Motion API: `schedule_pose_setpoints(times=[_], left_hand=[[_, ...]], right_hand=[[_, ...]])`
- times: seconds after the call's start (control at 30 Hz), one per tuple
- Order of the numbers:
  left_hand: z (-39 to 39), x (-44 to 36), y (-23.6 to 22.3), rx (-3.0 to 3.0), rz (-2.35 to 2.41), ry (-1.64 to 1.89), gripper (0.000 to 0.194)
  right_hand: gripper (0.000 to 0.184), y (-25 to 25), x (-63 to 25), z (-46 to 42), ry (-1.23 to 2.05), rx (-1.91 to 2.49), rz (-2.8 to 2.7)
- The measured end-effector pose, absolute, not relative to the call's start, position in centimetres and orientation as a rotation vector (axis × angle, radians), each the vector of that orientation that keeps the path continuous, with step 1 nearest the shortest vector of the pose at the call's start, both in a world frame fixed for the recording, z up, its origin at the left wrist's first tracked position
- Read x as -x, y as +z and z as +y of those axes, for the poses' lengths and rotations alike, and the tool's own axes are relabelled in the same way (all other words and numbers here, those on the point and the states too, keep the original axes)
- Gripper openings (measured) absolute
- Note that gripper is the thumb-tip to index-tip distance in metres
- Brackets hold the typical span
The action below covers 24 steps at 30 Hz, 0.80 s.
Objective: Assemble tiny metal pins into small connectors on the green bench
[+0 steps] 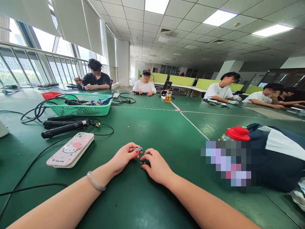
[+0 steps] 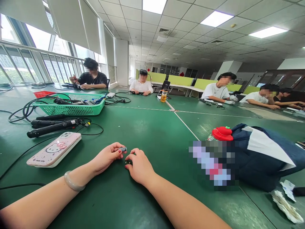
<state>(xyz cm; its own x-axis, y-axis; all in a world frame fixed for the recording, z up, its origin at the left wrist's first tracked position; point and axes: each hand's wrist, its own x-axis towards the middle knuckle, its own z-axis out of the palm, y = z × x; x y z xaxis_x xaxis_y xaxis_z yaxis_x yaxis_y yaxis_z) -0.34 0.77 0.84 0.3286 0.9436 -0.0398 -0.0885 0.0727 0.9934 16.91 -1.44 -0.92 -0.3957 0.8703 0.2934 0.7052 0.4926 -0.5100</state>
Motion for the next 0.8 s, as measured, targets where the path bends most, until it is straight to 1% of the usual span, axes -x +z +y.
schedule_pose_setpoints(times=[0.17, 0.6, 0.8], left_hand=[[0.8, 0.3, 0.9, -1.223, 0.925, 0.963, 0.033], [0.6, 0.2, 1.3, -1.228, 0.939, 0.951, 0.036], [0.7, 0.3, 1.2, -1.234, 0.936, 0.948, 0.034]], right_hand=[[0.004, -0.7, -16.7, -1.5, 0.395, 1.308, -2.282], [0.011, -0.9, -16.7, -0.7, 0.274, 1.282, -2.373], [0.014, -1.0, -16.8, -0.5, 0.282, 1.290, -2.367]])
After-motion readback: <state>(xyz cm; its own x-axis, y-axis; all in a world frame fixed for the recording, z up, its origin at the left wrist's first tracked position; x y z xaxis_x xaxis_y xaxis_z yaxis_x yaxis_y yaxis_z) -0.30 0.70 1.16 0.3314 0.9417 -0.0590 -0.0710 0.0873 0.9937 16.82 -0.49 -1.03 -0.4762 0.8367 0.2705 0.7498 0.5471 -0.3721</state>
